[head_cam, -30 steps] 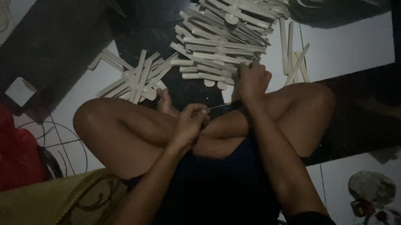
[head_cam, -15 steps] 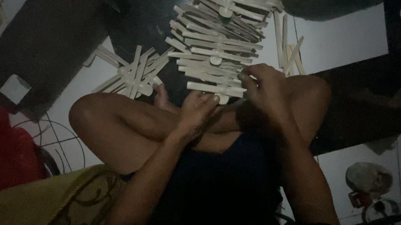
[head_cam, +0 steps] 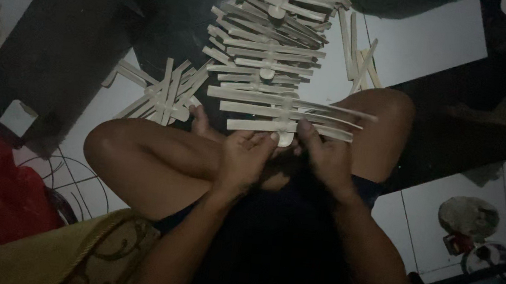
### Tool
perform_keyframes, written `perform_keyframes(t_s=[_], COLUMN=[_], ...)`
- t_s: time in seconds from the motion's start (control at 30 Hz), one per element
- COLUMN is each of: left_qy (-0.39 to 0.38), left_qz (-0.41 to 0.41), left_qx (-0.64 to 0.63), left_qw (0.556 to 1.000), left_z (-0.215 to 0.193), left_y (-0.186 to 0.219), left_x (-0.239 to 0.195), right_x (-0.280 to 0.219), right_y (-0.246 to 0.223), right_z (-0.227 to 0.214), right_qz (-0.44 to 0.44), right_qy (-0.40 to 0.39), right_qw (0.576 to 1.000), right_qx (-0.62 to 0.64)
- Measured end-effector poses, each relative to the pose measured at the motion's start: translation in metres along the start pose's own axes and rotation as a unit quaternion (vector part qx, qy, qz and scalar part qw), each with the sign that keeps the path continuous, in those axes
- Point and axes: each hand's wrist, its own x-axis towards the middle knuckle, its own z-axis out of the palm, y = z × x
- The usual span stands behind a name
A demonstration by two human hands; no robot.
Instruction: The person sits on the floor and repeatedly assembles small wooden craft items by hand. They pick up a base piece and several sticks, arrange them into a star-like shape, and place the finished item on a pile. This process is repeated continuously.
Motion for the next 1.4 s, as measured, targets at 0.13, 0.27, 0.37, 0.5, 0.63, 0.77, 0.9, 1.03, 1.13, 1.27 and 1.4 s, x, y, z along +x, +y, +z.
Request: perform_keyframes(t_s=[0.13,0.27,0.37,0.5,0.63,0.77,0.9,1.03,1.13,1.27,1.4], left_qy=[-0.010,-0.013,0.026,0.097,0.075,0.088,0.200,0.293,0.223,0.173,0.261], left_qz=[0.026,0.037,0.029,0.030,0.113,0.051,0.026,-0.171,-0.306,-0.235,-0.146], left_qx=[-0.021,-0.031,0.002,0.007,0.009,0.256,0.390,0.544,0.638,0.745,0.677], left_qw=[0.999,0.999,0.999,0.995,0.991,0.961,0.898,0.768,0.671,0.600,0.672], left_z=[0.006,0.004,0.003,0.011,0.002,-0.057,-0.133,-0.183,-0.187,-0.186,-0.199], left_y=[0.005,0.013,0.020,0.026,0.029,0.038,0.052,0.050,0.026,0.002,-0.003], left_x=[-0.004,-0.002,-0.003,0.003,0.023,0.055,0.097,0.126,0.137,0.145,0.138], right_x=[-0.002,0.000,0.002,0.004,0.031,0.102,0.157,0.178,0.187,0.217,0.231], right_y=[-0.012,-0.015,-0.014,-0.016,-0.015,0.004,0.039,0.077,0.091,0.094,0.115], right_z=[0.001,0.004,0.003,0.006,0.014,0.009,-0.021,-0.063,-0.097,-0.113,-0.104], right_qz=[-0.040,-0.021,-0.031,-0.023,-0.014,-0.020,0.052,0.028,0.054,0.167,0.138], right_qy=[0.009,-0.024,-0.068,-0.068,-0.025,-0.039,-0.023,0.053,0.093,0.063,0.108], right_qw=[0.999,0.998,0.997,0.996,0.999,0.998,0.987,0.873,0.839,0.831,0.814], right_qx=[0.031,0.044,0.025,0.055,0.041,0.038,-0.151,-0.483,-0.534,-0.526,-0.553])
